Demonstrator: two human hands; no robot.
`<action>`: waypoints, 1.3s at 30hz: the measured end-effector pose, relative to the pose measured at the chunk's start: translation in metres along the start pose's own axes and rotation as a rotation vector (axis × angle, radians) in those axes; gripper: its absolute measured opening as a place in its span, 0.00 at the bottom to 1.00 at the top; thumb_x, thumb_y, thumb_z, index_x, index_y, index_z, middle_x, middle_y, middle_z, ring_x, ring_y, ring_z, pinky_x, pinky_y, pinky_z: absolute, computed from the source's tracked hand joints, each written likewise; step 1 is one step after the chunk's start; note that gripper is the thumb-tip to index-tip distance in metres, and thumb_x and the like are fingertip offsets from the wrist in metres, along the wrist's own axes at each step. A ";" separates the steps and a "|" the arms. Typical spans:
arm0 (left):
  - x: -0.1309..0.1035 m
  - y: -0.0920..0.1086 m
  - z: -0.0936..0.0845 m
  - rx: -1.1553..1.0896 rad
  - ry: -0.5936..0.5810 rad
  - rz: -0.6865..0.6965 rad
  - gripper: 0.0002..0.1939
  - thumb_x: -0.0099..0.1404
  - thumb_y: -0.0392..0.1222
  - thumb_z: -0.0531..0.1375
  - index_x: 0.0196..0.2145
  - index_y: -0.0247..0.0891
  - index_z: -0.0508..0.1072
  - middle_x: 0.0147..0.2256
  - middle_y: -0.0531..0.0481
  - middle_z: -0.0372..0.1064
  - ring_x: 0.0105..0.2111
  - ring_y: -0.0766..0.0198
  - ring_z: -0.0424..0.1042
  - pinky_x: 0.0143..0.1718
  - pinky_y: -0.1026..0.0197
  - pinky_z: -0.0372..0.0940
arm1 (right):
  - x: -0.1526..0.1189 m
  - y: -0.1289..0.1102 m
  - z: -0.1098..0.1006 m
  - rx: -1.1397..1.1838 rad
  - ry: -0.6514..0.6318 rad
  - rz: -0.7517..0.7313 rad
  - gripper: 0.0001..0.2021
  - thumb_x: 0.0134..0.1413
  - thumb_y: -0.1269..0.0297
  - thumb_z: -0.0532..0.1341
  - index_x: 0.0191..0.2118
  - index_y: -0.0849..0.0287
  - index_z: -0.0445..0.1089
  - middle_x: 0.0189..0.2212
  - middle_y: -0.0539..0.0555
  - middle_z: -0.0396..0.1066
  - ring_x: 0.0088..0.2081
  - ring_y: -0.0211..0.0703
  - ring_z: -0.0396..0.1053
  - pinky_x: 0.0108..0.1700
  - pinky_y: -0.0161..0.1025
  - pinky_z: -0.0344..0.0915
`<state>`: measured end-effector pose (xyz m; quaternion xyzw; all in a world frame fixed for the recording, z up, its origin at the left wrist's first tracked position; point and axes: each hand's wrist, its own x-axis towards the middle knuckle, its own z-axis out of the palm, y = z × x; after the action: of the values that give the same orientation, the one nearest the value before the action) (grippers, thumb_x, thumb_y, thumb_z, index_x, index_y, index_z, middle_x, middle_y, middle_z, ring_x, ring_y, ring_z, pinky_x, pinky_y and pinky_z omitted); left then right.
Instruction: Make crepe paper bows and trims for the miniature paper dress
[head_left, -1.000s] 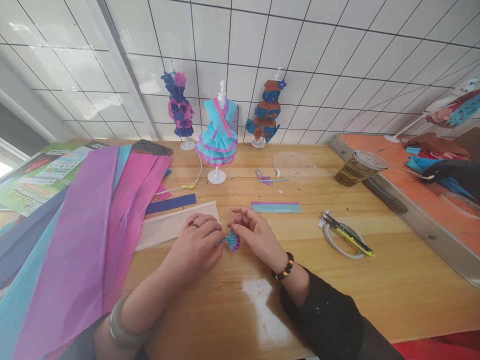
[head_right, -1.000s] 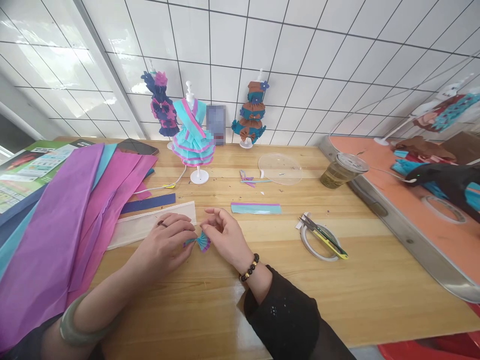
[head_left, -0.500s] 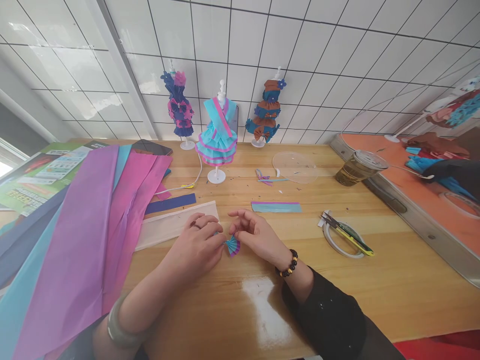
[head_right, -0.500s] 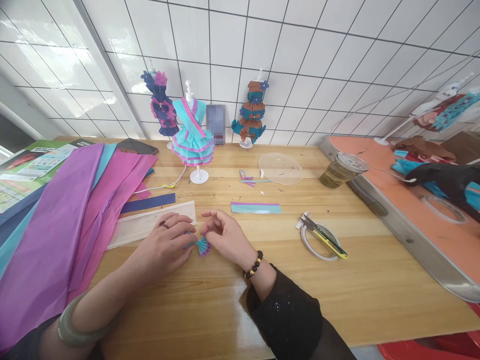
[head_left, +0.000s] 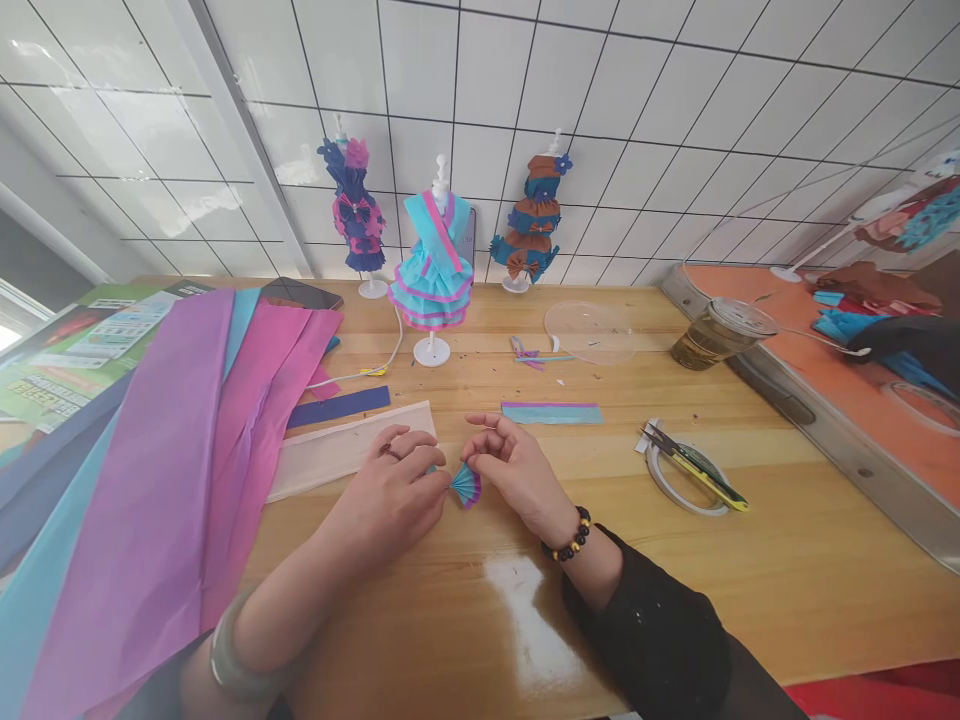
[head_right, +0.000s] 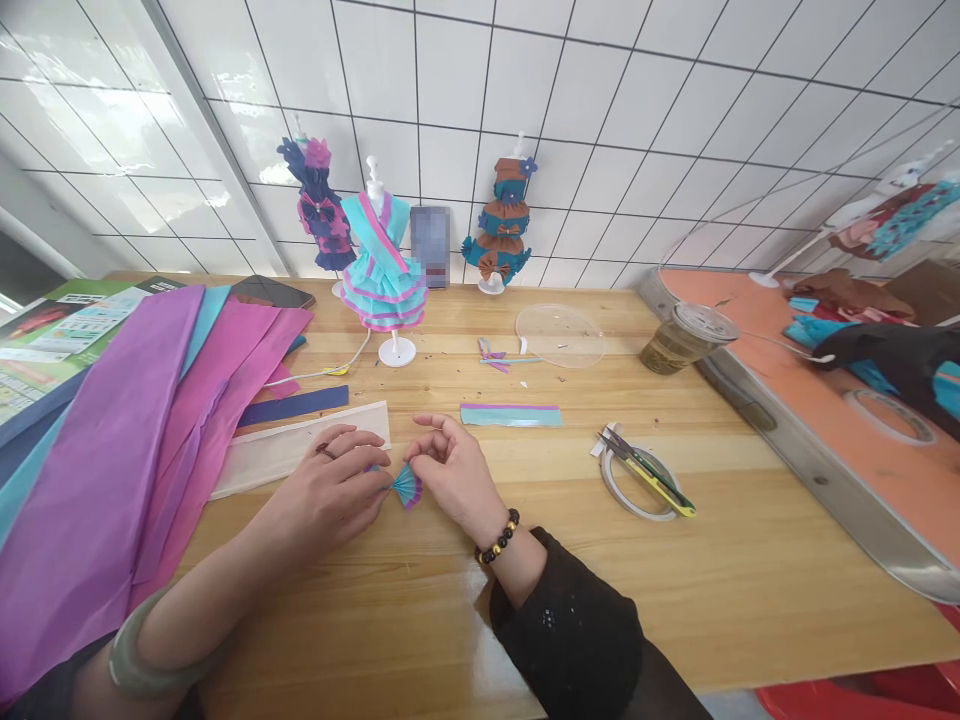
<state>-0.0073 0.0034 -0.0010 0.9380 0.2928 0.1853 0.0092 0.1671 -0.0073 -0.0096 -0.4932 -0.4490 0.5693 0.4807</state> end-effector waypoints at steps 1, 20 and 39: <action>0.000 0.000 0.000 -0.008 0.000 0.000 0.10 0.56 0.28 0.52 0.31 0.40 0.70 0.33 0.49 0.69 0.43 0.59 0.64 0.50 0.50 0.55 | 0.000 0.000 0.000 0.003 0.006 -0.001 0.19 0.40 0.73 0.58 0.43 0.60 0.59 0.24 0.46 0.66 0.26 0.34 0.63 0.28 0.33 0.61; -0.001 -0.003 0.003 -0.065 0.034 -0.140 0.08 0.57 0.31 0.53 0.32 0.38 0.70 0.31 0.48 0.69 0.38 0.58 0.65 0.41 0.54 0.59 | -0.015 -0.001 0.004 -0.908 -0.087 -0.691 0.13 0.45 0.75 0.55 0.39 0.57 0.65 0.47 0.59 0.62 0.51 0.48 0.58 0.51 0.51 0.57; 0.001 0.004 -0.002 -0.185 0.013 -0.221 0.07 0.57 0.32 0.54 0.32 0.39 0.70 0.33 0.49 0.69 0.38 0.59 0.65 0.42 0.54 0.59 | -0.015 -0.001 0.006 -1.216 -0.064 -0.770 0.06 0.49 0.72 0.54 0.33 0.60 0.67 0.47 0.60 0.64 0.50 0.52 0.56 0.50 0.52 0.55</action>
<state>-0.0056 0.0007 0.0015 0.8939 0.3762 0.2156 0.1138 0.1620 -0.0222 -0.0061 -0.4634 -0.8423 0.0230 0.2744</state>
